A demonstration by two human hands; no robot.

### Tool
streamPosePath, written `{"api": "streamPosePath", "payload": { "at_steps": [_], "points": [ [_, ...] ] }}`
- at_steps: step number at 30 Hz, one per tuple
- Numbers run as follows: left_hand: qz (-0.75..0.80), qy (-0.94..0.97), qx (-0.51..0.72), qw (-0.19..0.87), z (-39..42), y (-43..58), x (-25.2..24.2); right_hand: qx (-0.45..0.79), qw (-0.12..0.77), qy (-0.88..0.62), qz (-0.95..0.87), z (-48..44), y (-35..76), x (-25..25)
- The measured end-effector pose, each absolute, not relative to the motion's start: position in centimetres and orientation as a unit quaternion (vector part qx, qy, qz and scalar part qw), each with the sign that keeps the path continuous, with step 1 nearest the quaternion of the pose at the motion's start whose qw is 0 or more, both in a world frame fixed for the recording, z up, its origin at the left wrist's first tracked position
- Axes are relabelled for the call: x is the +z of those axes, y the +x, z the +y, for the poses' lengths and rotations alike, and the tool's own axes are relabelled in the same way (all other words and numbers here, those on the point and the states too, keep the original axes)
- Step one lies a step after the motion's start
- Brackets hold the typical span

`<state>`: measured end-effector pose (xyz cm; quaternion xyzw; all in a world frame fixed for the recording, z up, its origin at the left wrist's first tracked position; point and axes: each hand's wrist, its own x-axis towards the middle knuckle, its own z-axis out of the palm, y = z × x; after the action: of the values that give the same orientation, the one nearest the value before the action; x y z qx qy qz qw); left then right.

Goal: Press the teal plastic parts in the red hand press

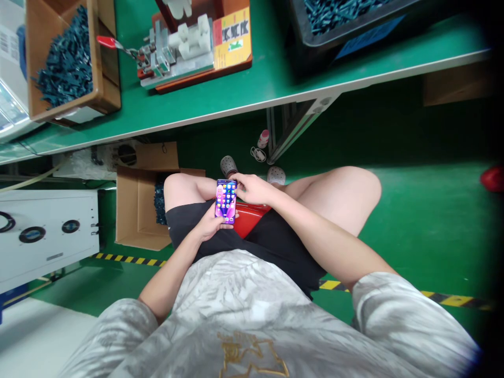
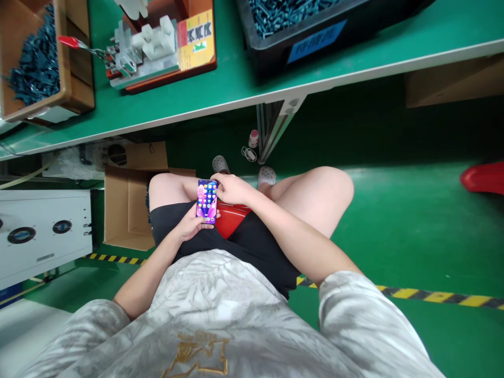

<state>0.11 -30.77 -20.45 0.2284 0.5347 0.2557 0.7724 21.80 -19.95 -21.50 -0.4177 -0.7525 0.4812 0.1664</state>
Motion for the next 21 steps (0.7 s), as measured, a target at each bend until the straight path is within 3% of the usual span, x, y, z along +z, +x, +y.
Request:
{"api": "streamPosePath", "payload": {
  "at_steps": [21],
  "points": [
    [0.509, 0.206, 0.266, 0.792, -30.65, -0.06, -20.16, 0.480, 0.177, -0.413, -0.753, -19.99, 21.86, -21.85]
  ]
}}
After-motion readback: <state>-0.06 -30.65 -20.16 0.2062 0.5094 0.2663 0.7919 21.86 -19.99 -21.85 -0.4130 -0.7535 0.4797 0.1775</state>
